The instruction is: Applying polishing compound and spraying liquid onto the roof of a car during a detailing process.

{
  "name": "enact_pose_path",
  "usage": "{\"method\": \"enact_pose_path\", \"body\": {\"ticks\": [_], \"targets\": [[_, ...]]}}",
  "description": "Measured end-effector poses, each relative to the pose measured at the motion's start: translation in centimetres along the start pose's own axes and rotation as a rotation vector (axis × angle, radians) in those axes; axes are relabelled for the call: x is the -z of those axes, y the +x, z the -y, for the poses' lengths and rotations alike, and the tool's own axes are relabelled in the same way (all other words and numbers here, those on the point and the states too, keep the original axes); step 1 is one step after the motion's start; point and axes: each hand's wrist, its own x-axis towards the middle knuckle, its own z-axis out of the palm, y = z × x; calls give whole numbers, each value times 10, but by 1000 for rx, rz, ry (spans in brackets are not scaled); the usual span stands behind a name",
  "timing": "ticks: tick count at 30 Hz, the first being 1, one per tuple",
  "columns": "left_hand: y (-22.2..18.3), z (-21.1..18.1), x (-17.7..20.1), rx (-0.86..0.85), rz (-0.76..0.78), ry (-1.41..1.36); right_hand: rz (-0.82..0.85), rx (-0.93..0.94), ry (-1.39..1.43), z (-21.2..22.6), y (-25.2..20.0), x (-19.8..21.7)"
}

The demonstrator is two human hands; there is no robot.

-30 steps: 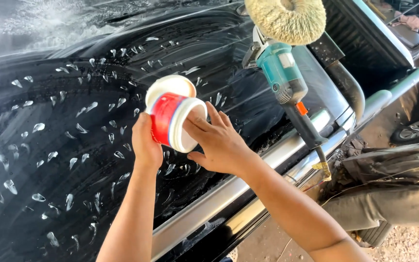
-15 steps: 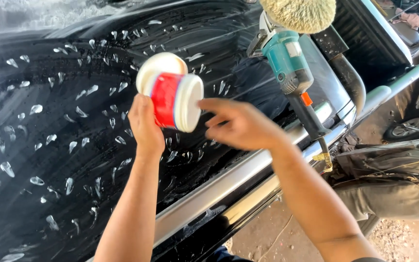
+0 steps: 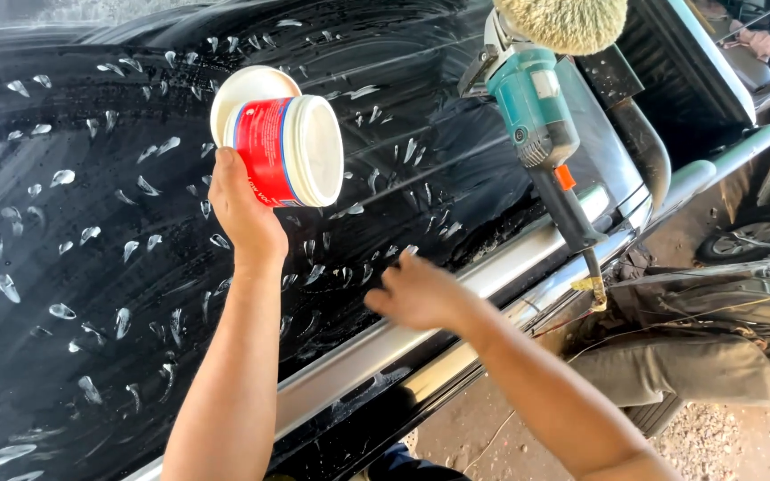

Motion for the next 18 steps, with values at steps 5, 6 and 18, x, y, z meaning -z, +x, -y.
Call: {"method": "enact_pose_path", "body": {"ticks": [5,6,18], "targets": [[2,3,6,-36,0,38,-24,248,31,45,-19,-21],[5,3,10,-47,-27,17,-48,309,-68,54,-21,-24],[9,-1,11,-183,-103,63,-334,236,-88,-15,39,-33]]}}
